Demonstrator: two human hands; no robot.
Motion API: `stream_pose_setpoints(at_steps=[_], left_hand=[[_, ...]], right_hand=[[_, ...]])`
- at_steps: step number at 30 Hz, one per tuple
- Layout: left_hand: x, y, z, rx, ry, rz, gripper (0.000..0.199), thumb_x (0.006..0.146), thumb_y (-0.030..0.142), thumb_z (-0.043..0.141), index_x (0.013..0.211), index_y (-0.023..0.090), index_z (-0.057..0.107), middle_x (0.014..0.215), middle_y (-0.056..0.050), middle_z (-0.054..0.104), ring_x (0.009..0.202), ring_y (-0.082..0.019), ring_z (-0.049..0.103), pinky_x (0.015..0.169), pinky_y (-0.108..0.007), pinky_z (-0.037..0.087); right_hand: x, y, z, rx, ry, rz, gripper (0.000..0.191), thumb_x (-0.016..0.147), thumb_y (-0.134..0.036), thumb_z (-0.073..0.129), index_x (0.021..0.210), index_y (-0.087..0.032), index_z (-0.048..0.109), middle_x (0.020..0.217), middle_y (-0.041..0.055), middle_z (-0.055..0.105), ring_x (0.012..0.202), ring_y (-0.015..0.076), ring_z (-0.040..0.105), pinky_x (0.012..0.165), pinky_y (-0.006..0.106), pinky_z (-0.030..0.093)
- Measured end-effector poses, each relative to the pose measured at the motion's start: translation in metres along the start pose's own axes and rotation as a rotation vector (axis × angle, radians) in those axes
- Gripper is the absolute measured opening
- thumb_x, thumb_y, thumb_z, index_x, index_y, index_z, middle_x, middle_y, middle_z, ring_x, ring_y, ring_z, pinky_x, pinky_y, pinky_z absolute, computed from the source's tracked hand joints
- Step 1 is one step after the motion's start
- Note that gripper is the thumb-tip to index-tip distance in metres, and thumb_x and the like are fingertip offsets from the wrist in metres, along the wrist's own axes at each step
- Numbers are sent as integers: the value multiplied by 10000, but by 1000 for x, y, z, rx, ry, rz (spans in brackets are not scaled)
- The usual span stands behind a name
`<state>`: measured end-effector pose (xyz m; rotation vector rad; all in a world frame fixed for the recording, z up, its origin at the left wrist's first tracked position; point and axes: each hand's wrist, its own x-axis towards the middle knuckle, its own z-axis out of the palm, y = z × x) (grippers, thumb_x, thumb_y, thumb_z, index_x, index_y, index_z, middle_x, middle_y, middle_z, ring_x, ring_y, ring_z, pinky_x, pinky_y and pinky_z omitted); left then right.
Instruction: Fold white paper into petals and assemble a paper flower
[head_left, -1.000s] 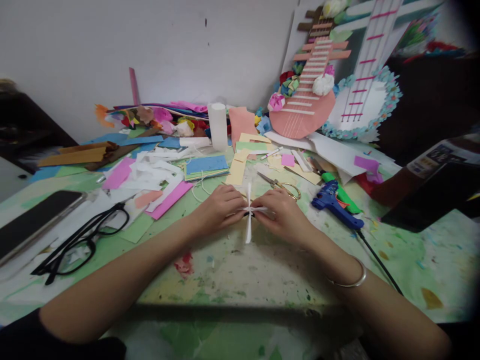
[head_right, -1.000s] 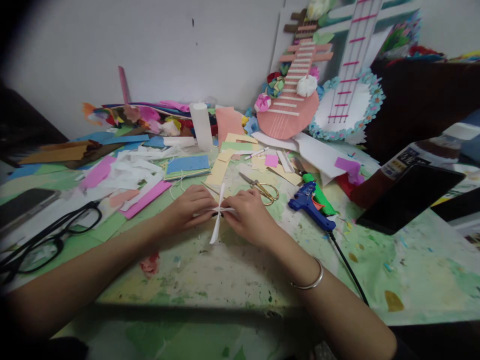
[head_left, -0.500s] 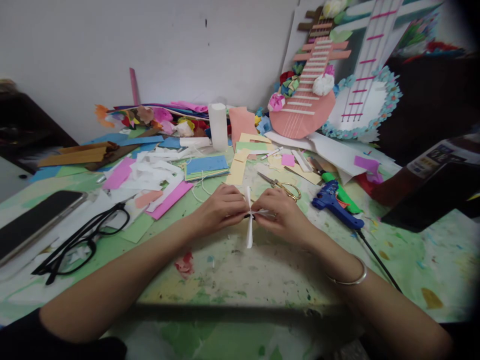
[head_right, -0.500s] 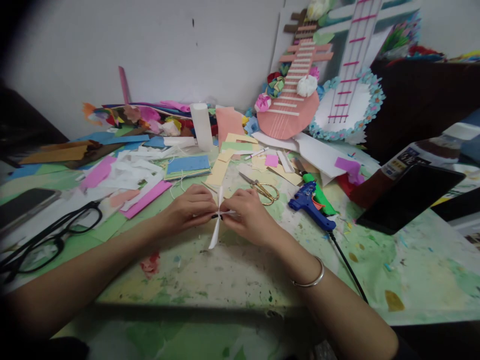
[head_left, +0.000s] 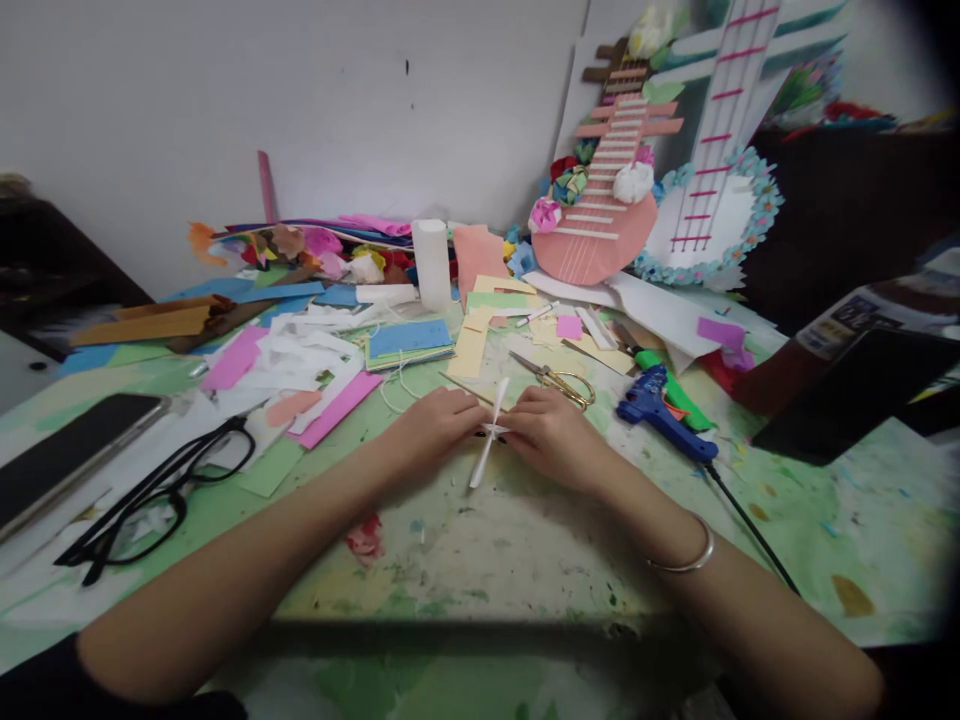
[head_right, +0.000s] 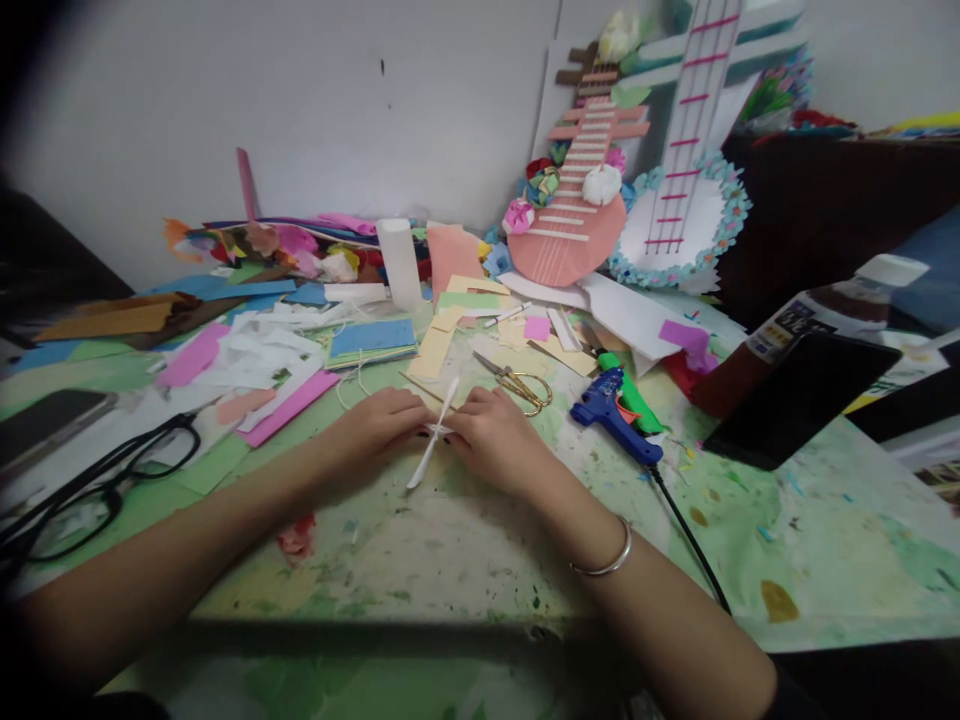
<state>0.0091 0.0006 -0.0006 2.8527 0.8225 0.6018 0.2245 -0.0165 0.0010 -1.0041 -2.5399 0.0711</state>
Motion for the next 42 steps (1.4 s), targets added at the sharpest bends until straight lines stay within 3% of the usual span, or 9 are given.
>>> stream_pose_setpoints(at_steps=[3,7,11,16,28,33,37,42], left_hand=[[1,-4,3,7,-34,-10,213,944,196,475,1027,200,671,972,-73,657,895,-194,568,803,-324,407],[1,-6,3,-31,-4,-49,194,927,199,499,1059,191,641,1033,-78,661,987,-211,567,885,-367,400],[0,-5,-3,-81,21,-184,113,888,236,546,938,144,589,892,-70,650,795,-180,572,726,-303,433],[-1,-12,-3,-101,-19,-9,204,903,301,543,807,153,645,856,-74,639,831,-183,571,741,-301,431],[-6,-22,-3,-158,64,-1,189,893,257,564,851,162,722,842,-77,655,798,-158,596,715,-273,459],[-5,-23,-4,-215,74,-75,168,871,267,603,831,164,729,831,-63,674,752,-138,611,666,-245,459],[-4,-17,-10,-329,98,-239,157,827,291,649,772,160,715,753,-33,687,688,-127,606,624,-232,443],[-3,-16,-16,-329,109,-363,167,766,297,697,814,146,645,734,-4,662,684,-126,594,621,-229,445]], right_hand=[[1,0,-1,-2,-79,7,242,943,-179,476,964,-176,717,797,74,680,808,189,534,734,289,365],[0,-3,-4,5,-76,105,195,913,-162,511,1045,-150,652,901,97,658,851,191,558,717,274,384],[-1,-3,-8,22,-84,193,181,857,-120,539,1024,-145,606,917,90,634,822,182,568,678,259,382],[-1,6,-7,43,-67,103,101,863,-127,548,828,-141,642,856,90,636,842,188,567,721,270,399],[-4,15,-10,122,-80,57,115,834,-174,624,876,-136,724,883,94,653,870,191,582,755,291,429],[-4,20,-7,129,-18,55,132,837,-118,603,864,-143,731,887,93,673,832,179,599,730,274,431],[-3,22,-8,121,-16,38,125,853,-134,591,857,-146,716,832,82,680,800,178,599,720,272,419],[-4,21,-9,68,4,138,63,812,-125,621,843,-169,653,745,32,631,724,163,563,672,254,376]])
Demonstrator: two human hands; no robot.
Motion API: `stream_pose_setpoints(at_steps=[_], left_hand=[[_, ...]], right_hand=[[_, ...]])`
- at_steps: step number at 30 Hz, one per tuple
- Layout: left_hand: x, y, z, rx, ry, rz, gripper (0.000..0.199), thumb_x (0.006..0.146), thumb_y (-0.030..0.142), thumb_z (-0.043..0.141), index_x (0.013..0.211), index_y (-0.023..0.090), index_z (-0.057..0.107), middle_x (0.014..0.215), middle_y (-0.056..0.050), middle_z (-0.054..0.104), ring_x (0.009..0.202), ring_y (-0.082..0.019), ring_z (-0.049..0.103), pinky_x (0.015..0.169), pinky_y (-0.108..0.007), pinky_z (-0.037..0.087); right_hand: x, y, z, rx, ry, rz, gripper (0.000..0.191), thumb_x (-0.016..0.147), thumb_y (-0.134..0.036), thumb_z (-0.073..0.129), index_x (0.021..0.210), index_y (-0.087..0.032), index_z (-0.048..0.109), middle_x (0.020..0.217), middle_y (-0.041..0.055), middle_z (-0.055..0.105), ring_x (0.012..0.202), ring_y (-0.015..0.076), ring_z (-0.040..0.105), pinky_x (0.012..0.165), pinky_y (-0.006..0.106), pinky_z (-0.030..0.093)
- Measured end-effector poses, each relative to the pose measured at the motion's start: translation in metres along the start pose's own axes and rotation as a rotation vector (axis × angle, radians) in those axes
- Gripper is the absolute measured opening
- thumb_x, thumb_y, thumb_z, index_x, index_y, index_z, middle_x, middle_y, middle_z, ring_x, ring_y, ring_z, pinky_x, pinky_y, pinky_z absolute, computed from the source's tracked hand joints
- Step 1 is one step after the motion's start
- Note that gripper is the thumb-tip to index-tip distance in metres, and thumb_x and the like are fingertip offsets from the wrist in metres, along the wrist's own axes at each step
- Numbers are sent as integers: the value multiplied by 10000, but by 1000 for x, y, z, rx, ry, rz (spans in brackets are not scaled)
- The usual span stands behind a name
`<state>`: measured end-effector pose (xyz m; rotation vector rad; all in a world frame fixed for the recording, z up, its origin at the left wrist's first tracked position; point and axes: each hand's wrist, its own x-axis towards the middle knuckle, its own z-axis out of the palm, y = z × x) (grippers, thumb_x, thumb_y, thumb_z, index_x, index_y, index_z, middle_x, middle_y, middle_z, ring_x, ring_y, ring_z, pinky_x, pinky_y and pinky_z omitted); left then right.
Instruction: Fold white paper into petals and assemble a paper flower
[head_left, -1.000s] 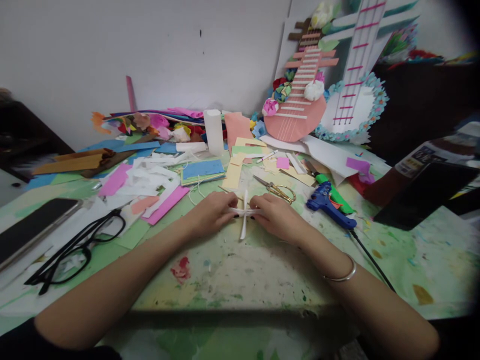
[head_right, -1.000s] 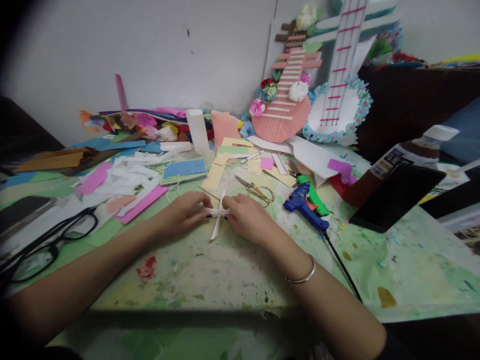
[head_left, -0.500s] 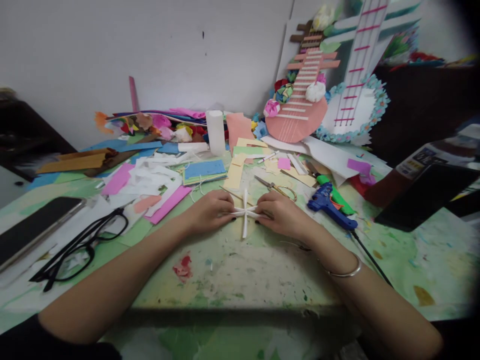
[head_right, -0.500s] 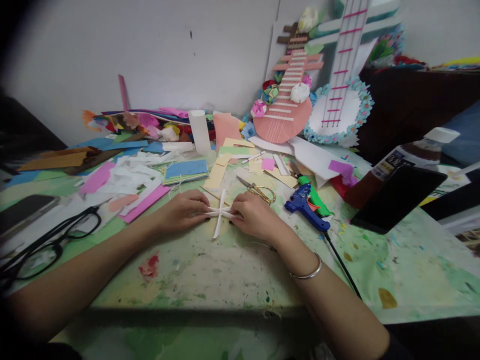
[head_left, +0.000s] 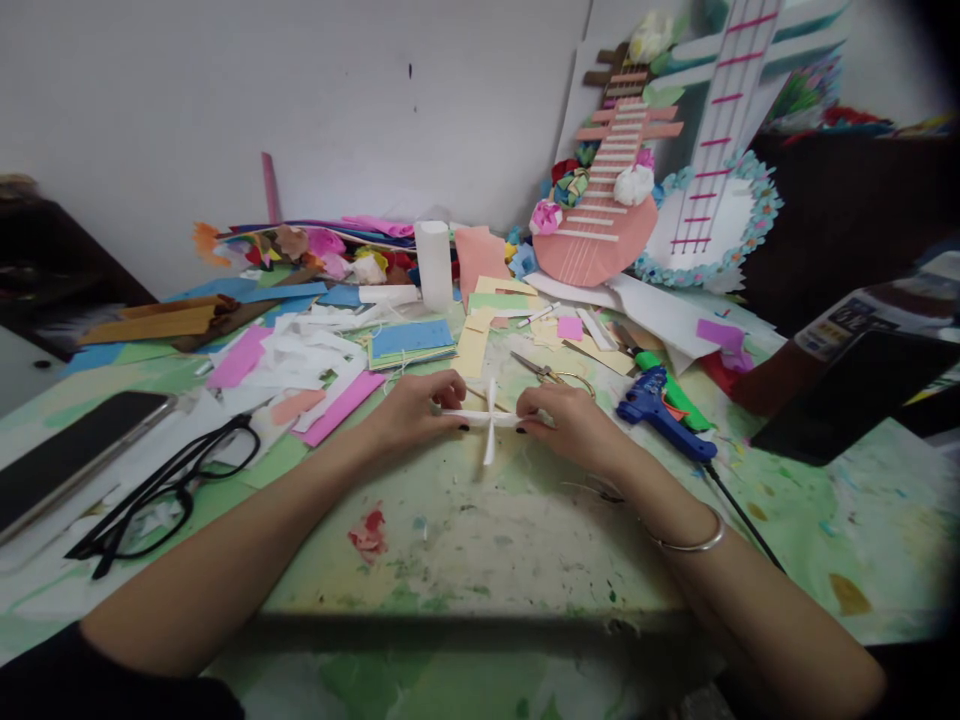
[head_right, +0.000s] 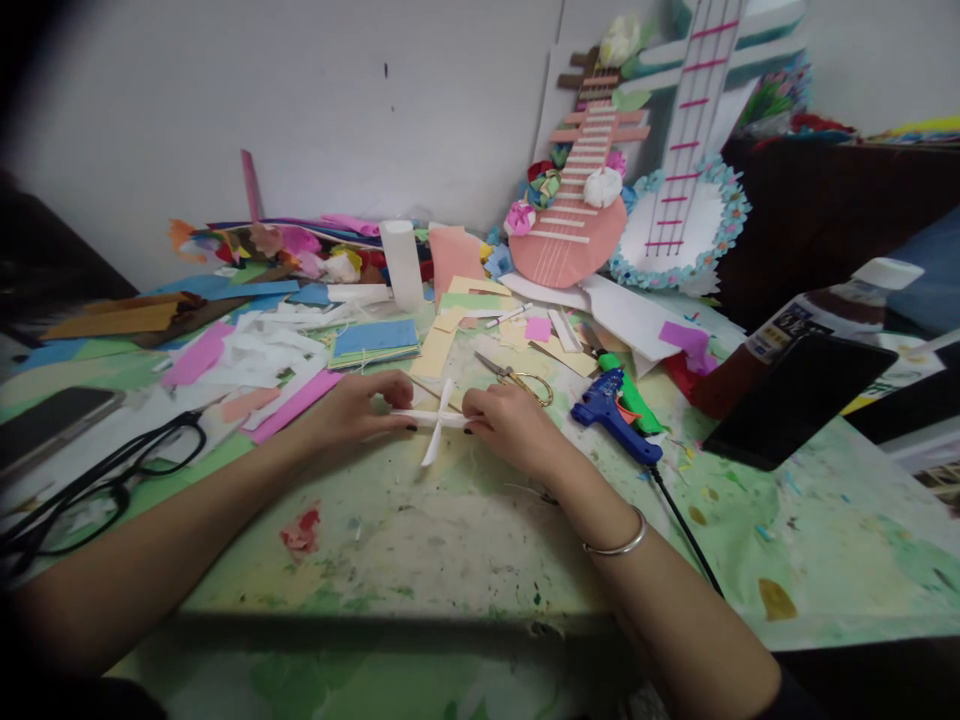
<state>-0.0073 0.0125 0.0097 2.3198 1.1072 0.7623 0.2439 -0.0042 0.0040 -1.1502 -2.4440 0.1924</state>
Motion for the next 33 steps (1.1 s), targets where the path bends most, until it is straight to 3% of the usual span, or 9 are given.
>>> stream_pose_setpoints(at_steps=[6,10,14,22,25,28,33], left_hand=[[1,-8,5,24,-7,92,43,738,178,705,771,175,733,703,-22,672,657,-128,598,594,-226,437],[2,-6,7,33,1,38,89,671,96,733,705,177,746,670,-13,647,643,-125,589,591,-224,436],[4,-4,4,80,-48,-18,37,692,142,725,715,168,737,685,-15,667,668,-138,598,607,-231,430],[4,-3,3,153,-55,82,99,748,203,677,662,178,719,639,-10,679,616,-128,584,575,-227,378],[4,-2,-1,114,-22,51,89,727,181,673,658,183,730,623,-7,674,602,-123,582,567,-220,384],[4,-6,-8,62,-10,-22,70,701,238,709,675,183,744,622,-10,683,590,-127,586,567,-221,400],[6,-14,-13,174,-9,-143,162,673,315,720,616,164,703,580,-13,658,544,-124,548,522,-225,340]], right_hand=[[1,-1,4,128,-28,60,174,772,-75,648,911,-179,654,796,31,683,758,159,618,697,251,411],[2,-2,5,116,-62,50,122,770,-59,654,823,-161,694,764,44,684,735,153,620,683,241,415],[3,-4,1,67,-90,24,173,793,-46,614,871,-168,709,774,49,680,756,161,589,687,250,399],[4,-4,2,58,-145,-7,227,768,24,548,828,-145,686,810,66,648,779,166,562,692,254,382],[2,-2,5,47,-62,-6,201,775,13,548,836,-142,660,829,67,630,812,171,555,706,254,384],[2,0,4,36,-20,76,62,811,-106,615,858,-142,631,833,60,615,783,165,551,686,253,385],[3,-3,1,-90,-151,239,26,845,-167,583,869,-161,592,902,67,636,808,167,573,644,246,364]])
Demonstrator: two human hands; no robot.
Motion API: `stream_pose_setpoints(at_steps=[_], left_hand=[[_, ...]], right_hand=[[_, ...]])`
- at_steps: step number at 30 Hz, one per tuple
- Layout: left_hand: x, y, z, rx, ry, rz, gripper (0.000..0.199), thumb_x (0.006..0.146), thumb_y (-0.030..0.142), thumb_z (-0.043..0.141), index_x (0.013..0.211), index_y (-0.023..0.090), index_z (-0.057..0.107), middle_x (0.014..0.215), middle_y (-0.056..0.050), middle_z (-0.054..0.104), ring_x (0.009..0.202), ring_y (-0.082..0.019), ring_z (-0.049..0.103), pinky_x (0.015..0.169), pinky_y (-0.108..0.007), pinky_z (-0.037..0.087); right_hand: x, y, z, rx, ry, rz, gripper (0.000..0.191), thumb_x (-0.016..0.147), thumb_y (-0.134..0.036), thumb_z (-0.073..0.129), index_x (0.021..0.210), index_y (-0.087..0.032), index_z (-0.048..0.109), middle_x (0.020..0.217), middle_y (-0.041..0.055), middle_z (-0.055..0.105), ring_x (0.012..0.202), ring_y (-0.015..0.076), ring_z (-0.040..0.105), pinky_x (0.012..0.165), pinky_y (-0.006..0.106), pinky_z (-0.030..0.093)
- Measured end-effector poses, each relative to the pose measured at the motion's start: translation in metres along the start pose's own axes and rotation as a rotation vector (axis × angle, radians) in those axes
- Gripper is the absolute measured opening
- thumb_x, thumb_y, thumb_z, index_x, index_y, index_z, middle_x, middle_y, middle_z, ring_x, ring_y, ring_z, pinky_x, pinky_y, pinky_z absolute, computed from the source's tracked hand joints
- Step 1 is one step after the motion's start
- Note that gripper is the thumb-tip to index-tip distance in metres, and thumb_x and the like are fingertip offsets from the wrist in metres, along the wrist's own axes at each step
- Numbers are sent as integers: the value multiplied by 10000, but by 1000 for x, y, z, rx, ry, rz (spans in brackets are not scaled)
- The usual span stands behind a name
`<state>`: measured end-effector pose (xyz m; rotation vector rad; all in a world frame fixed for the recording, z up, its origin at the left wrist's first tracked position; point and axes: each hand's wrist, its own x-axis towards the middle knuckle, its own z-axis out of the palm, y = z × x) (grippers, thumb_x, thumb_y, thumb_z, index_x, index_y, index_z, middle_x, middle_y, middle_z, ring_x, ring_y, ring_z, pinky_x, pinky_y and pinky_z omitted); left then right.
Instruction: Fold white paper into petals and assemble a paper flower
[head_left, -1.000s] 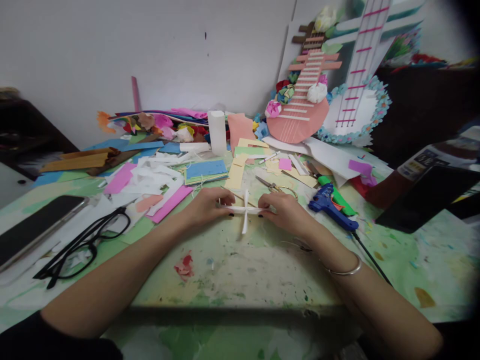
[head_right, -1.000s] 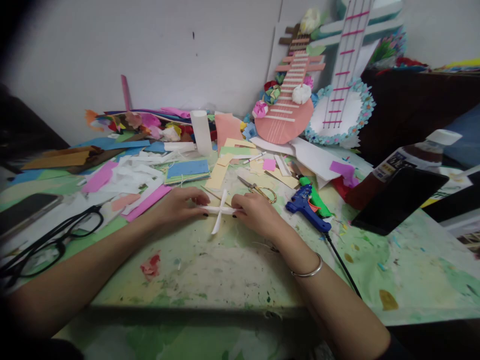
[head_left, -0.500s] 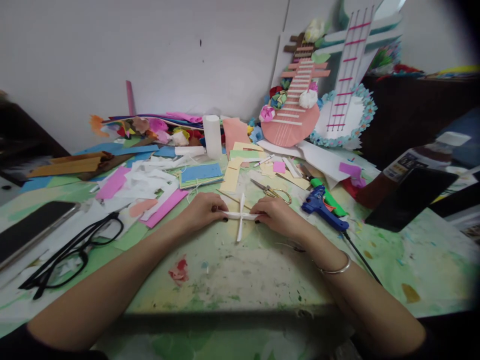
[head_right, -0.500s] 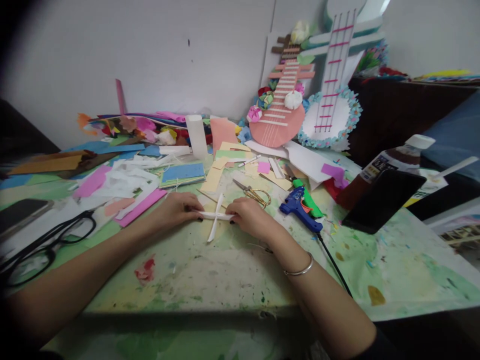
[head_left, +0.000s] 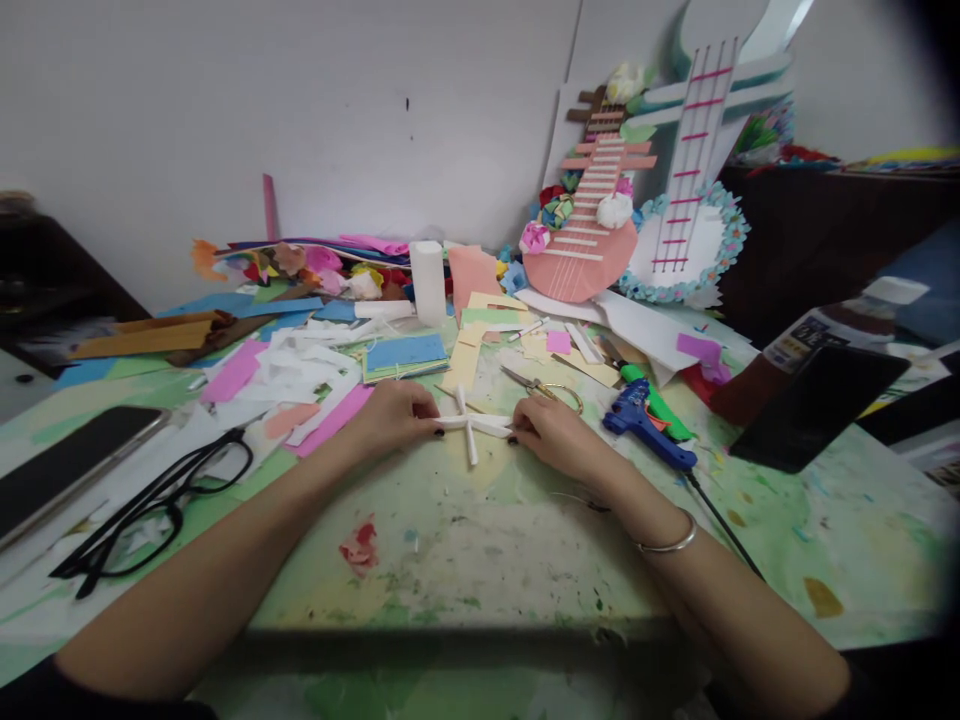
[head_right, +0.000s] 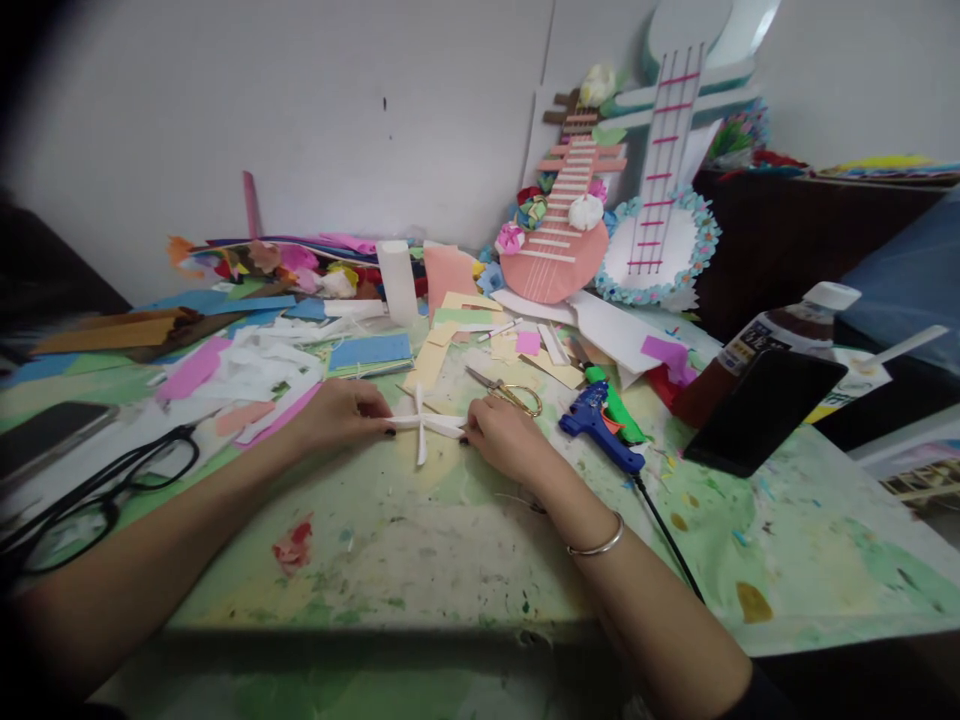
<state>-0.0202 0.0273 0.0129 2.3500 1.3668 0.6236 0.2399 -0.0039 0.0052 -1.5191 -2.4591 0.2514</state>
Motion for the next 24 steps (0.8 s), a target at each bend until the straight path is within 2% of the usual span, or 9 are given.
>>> stream_pose_setpoints(at_steps=[3,7,8,11,14,16,18,21,24], left_hand=[[-2,2,1,71,-45,-2,261,679,317,696,508,151,589,462,28,518,474,-89,440,490,-220,261],[-5,6,1,-15,-265,18,436,736,421,650,451,155,455,429,58,352,448,-64,308,463,-225,184],[-6,7,2,-54,-274,15,462,758,460,625,457,156,450,437,57,342,453,-65,300,462,-226,182],[-4,6,2,-91,-57,-17,382,802,444,566,555,156,526,501,43,407,497,-83,354,492,-225,245],[0,0,5,15,165,18,133,758,276,563,777,153,608,689,-6,557,628,-132,490,604,-251,375],[2,-5,8,71,197,16,207,718,170,517,897,151,618,876,-59,611,736,-167,552,705,-293,433],[4,-11,10,83,186,-61,305,683,123,494,958,150,625,988,-95,623,814,-199,583,783,-334,452],[6,-18,12,52,170,-164,293,696,162,524,967,153,636,945,-94,664,836,-227,607,799,-355,463],[7,-21,12,5,190,-216,231,758,257,531,937,160,639,856,-73,688,771,-215,622,724,-334,474]], right_hand=[[-1,-2,-1,-60,-13,63,119,859,-126,485,793,-170,573,838,76,642,759,175,575,596,262,329],[-2,2,-2,-116,-13,153,109,810,-144,488,727,-174,551,763,98,630,680,193,562,543,280,278],[-2,4,-1,-123,-19,165,91,793,-154,503,717,-175,549,759,98,630,675,194,564,538,279,277],[0,8,0,-129,-29,185,46,748,-157,531,776,-166,566,792,95,644,687,196,579,540,271,290],[1,7,0,-128,-20,199,248,726,-126,526,970,-138,568,875,107,665,756,212,613,560,270,307],[1,4,-1,-147,-25,225,297,725,-129,523,1019,-125,564,923,128,671,806,236,628,567,277,308],[-1,-1,-3,-182,-42,279,266,724,-151,523,981,-129,587,929,140,675,805,258,636,551,287,291],[-2,-4,-5,-207,-52,358,183,716,-176,529,869,-145,625,862,139,683,767,272,637,530,291,256],[-2,-4,-5,-158,-8,359,110,735,-187,531,755,-147,631,775,140,679,744,263,629,541,295,242]])
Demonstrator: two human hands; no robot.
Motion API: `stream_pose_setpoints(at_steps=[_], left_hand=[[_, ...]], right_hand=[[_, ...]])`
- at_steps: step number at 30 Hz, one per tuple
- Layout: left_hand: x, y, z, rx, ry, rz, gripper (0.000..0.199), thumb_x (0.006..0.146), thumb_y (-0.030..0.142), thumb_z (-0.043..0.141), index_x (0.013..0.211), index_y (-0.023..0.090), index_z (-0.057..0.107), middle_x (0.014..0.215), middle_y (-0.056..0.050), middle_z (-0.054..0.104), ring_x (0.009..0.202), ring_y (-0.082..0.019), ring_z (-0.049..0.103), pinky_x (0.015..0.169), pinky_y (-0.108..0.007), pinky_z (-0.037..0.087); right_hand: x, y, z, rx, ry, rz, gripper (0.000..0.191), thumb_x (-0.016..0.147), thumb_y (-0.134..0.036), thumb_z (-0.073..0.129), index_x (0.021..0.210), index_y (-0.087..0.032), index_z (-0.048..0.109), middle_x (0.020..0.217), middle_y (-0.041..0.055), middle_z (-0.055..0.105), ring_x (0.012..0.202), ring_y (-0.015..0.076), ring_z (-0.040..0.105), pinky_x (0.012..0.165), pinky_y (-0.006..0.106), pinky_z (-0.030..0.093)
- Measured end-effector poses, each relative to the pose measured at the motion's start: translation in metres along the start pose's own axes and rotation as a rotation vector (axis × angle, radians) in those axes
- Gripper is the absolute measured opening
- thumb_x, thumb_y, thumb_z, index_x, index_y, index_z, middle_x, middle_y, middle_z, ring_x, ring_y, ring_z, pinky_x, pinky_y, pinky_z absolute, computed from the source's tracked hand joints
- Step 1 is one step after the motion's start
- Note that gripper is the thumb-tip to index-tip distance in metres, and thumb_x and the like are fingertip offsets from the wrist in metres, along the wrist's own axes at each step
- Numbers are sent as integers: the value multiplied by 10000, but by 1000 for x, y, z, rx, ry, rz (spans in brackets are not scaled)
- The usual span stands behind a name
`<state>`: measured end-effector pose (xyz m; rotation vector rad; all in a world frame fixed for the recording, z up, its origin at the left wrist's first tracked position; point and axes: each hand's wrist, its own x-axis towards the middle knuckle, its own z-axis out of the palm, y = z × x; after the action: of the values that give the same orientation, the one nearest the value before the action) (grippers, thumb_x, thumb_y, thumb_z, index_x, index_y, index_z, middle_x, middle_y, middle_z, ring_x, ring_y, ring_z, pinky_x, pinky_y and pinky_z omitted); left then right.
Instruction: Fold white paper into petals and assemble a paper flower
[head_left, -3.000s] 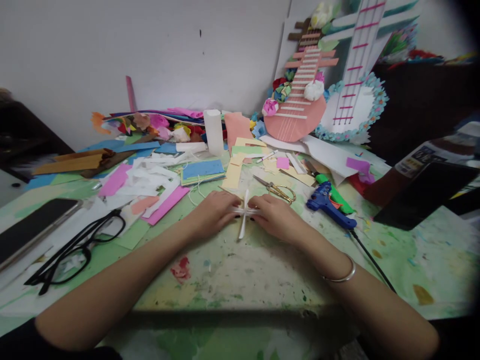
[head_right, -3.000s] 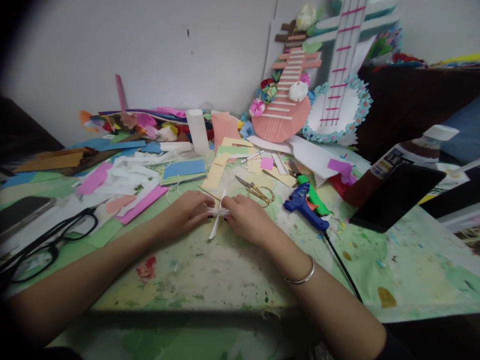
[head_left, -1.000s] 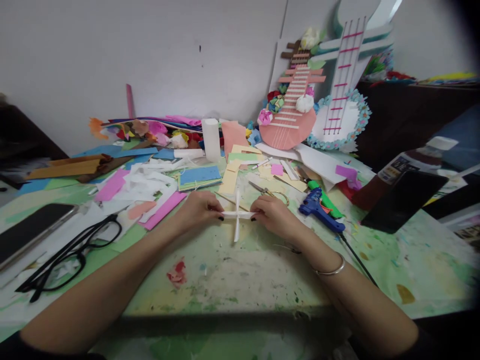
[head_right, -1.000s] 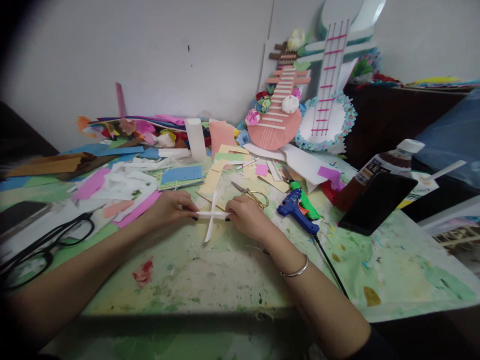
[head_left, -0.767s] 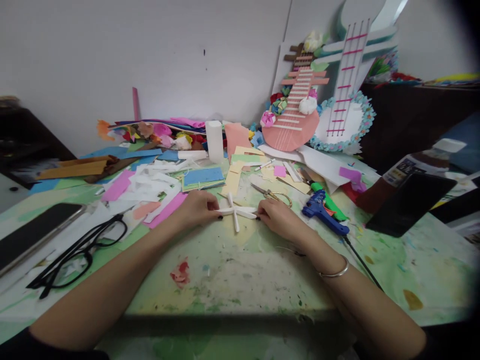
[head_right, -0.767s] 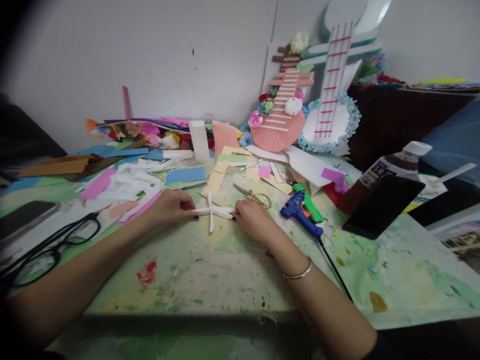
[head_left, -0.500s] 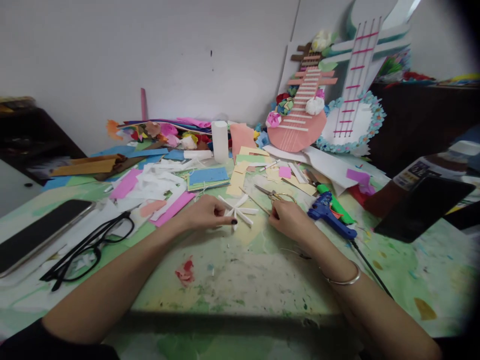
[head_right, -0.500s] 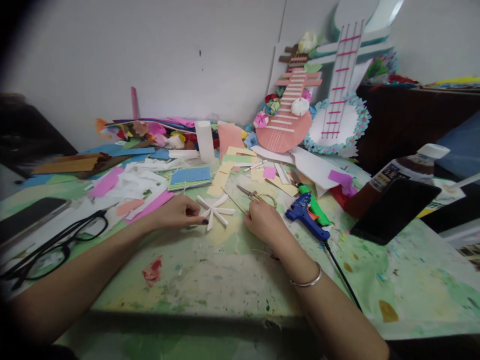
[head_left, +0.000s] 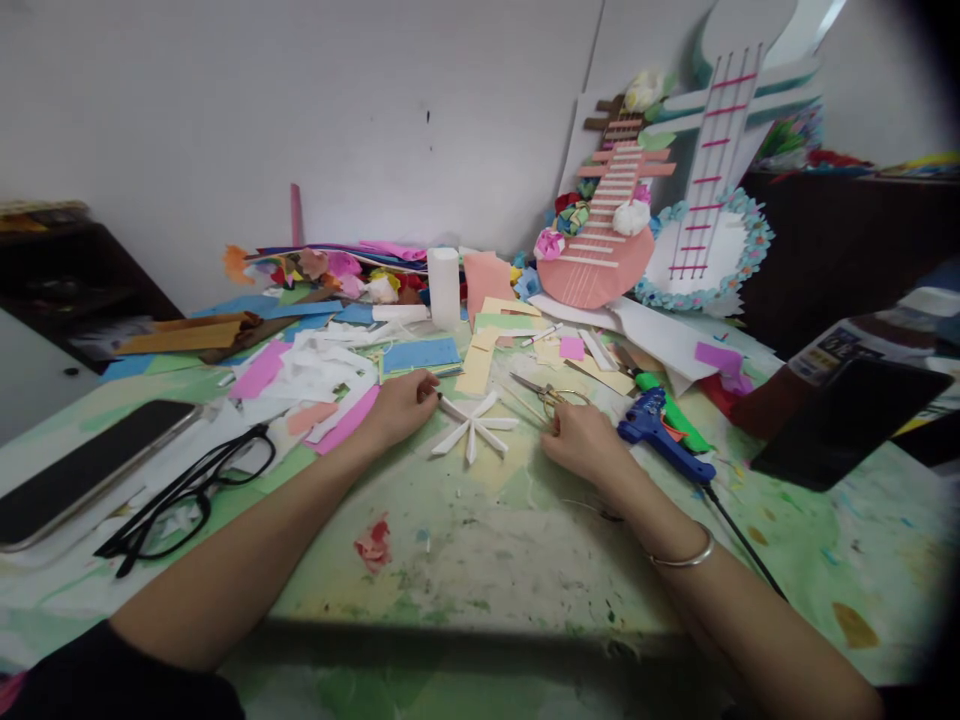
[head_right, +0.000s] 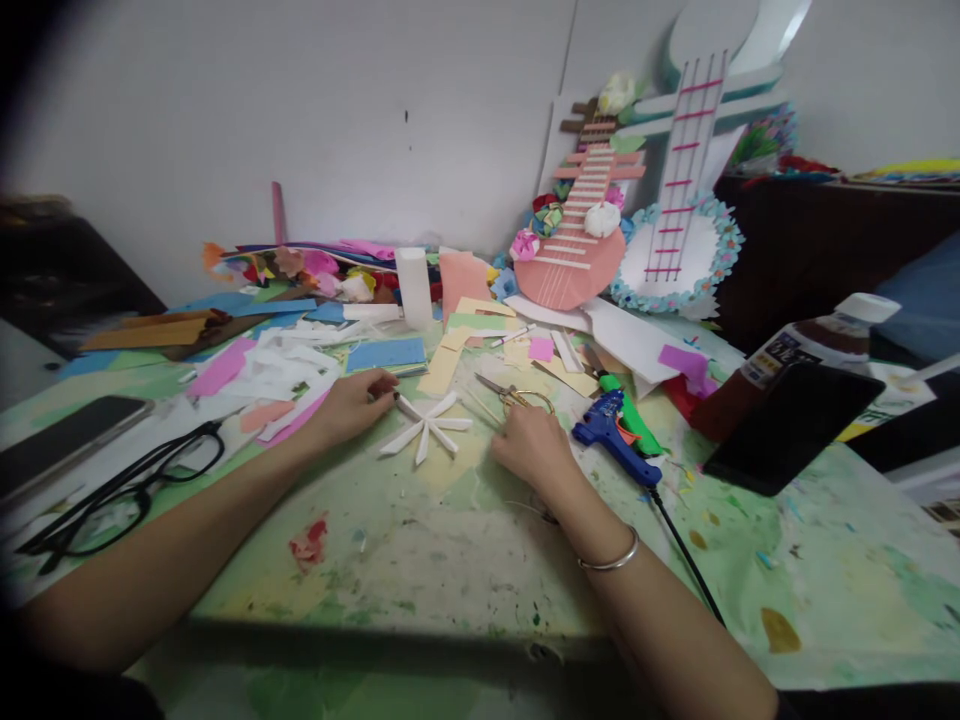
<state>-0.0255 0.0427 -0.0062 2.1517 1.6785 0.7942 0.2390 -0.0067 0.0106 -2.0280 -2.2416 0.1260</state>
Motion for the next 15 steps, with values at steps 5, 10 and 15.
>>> stream_pose_setpoints(at_steps=[5,10,15], left_hand=[[1,1,4,-209,-40,-61,270,728,347,627,916,154,631,823,-62,691,735,-191,645,685,-312,499],[-2,7,14,-550,-149,-41,399,643,309,711,985,130,607,846,-65,684,769,-189,656,722,-327,514],[-12,24,16,-596,-247,32,418,665,216,700,1065,161,593,966,-72,697,864,-189,654,729,-294,499]], right_hand=[[5,0,0,100,59,-48,295,900,-194,382,755,-142,633,748,122,681,713,211,609,591,290,287],[6,-6,2,226,73,-169,216,862,-100,453,824,-154,659,812,51,685,768,144,598,656,228,342],[1,-11,9,491,39,-345,110,789,-218,624,791,-153,713,719,19,625,632,117,520,600,221,329]])
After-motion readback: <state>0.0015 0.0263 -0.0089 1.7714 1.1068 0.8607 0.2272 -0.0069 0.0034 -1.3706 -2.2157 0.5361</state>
